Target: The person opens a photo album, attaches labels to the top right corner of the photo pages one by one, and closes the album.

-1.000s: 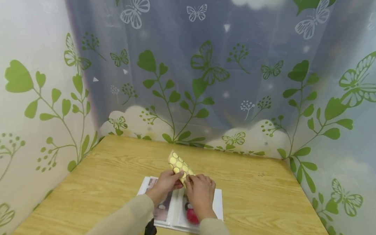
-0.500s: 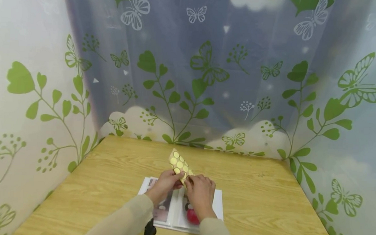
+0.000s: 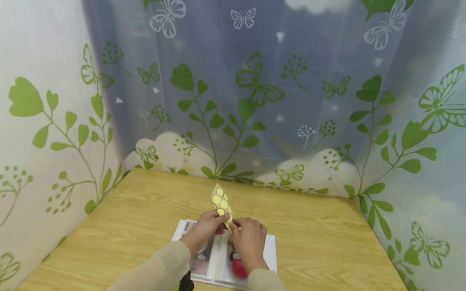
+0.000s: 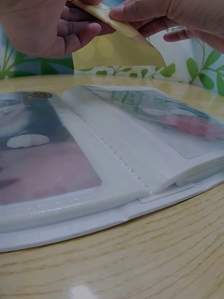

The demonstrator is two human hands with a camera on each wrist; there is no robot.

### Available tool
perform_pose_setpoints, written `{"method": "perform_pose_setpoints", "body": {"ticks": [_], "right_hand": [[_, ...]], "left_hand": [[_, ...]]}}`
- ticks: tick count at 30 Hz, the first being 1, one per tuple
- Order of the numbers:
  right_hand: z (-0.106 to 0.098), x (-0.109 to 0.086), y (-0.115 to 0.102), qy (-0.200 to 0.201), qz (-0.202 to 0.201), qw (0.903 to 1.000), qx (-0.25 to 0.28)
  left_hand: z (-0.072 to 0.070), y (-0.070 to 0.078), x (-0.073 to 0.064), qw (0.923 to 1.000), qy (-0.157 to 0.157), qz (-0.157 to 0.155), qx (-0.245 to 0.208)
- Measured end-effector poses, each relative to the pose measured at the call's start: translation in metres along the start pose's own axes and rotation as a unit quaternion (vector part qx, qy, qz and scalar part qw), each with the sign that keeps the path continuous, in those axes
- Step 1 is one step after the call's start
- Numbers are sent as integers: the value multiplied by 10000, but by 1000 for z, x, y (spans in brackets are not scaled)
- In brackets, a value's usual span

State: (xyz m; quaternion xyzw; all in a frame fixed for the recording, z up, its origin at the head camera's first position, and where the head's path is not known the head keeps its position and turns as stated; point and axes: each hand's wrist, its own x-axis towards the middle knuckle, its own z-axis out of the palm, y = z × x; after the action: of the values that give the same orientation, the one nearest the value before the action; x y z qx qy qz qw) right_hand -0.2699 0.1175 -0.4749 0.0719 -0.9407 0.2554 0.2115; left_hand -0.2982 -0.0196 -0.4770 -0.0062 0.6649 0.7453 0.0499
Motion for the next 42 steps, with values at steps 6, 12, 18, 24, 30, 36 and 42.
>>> {"method": "perform_pose_setpoints", "body": {"ticks": [6,12,18,24,30,36,42], "right_hand": [[-1,1,-2,-49,65,9999,144],[-4,2,-3,-82,178,9993,314],[-4,3,-3,-96,274,9990,342],[-6,5,-1,-38,451,9980,446],[-9,5,-1,-122,732,9953,621],[-9,7,2,-193,1073,9889,1006],[-11,8,6,-102,1357,9783,1563]], "left_hand": [[-1,-1,1,9999,-29,46,113],[-2,0,2,9997,-148,80,199],[-3,2,1,9992,-234,104,317],[-3,2,0,9991,-241,119,324],[-6,3,0,9992,-131,157,335],[-9,3,0,9994,-146,89,284],[-10,4,1,9990,-77,96,420]]}}
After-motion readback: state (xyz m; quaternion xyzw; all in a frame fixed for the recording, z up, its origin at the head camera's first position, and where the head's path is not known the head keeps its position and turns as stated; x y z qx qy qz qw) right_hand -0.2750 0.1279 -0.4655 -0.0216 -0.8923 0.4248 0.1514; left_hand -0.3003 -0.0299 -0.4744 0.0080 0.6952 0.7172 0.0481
